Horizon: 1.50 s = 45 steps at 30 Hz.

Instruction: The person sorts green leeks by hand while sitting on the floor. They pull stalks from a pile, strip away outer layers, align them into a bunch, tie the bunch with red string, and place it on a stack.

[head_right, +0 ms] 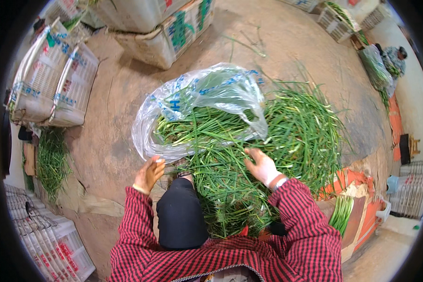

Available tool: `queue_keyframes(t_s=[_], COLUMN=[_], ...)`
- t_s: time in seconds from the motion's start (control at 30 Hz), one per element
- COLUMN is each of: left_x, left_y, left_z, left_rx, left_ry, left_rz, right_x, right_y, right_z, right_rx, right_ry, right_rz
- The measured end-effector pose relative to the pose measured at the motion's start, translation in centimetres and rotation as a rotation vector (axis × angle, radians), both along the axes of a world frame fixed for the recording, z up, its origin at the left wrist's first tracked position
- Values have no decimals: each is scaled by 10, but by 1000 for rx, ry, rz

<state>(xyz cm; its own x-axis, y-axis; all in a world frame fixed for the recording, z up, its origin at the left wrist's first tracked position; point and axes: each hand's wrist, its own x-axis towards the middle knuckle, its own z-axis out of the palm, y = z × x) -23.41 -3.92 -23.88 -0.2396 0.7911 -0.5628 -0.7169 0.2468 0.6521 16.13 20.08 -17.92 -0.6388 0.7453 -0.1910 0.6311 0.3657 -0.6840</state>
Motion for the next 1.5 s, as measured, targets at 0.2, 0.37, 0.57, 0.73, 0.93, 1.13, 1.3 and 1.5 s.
queue_keyframes(t_s=[0.2,0.37,0.57,0.73,0.93,1.13,1.3,1.5], left_x=[-28,-50,-107,-95,-101,-103,-124,-142], left_y=[113,146,181,164,157,157,120,117], left_z=[-59,-72,-18,0,2,-14,-91,-140], left_rx=[-101,-61,139,48,7,-35,-299,-542], left_ry=[-99,-31,535,762,676,396,634,713], left_rz=[376,393,574,450,464,255,216,30], right_x=[-164,-241,-270,-286,-354,-412,-443,-448], right_y=[57,171,270,196,114,109,151,156], right_z=[-76,-71,-20,-49,-127,-165,-127,-155], right_rx=[-103,-64,434,138,495,431,72,198], right_ry=[-130,-439,273,-164,-336,-465,-815,-643], right_rz=[26,134,-179,352,697,626,642,746])
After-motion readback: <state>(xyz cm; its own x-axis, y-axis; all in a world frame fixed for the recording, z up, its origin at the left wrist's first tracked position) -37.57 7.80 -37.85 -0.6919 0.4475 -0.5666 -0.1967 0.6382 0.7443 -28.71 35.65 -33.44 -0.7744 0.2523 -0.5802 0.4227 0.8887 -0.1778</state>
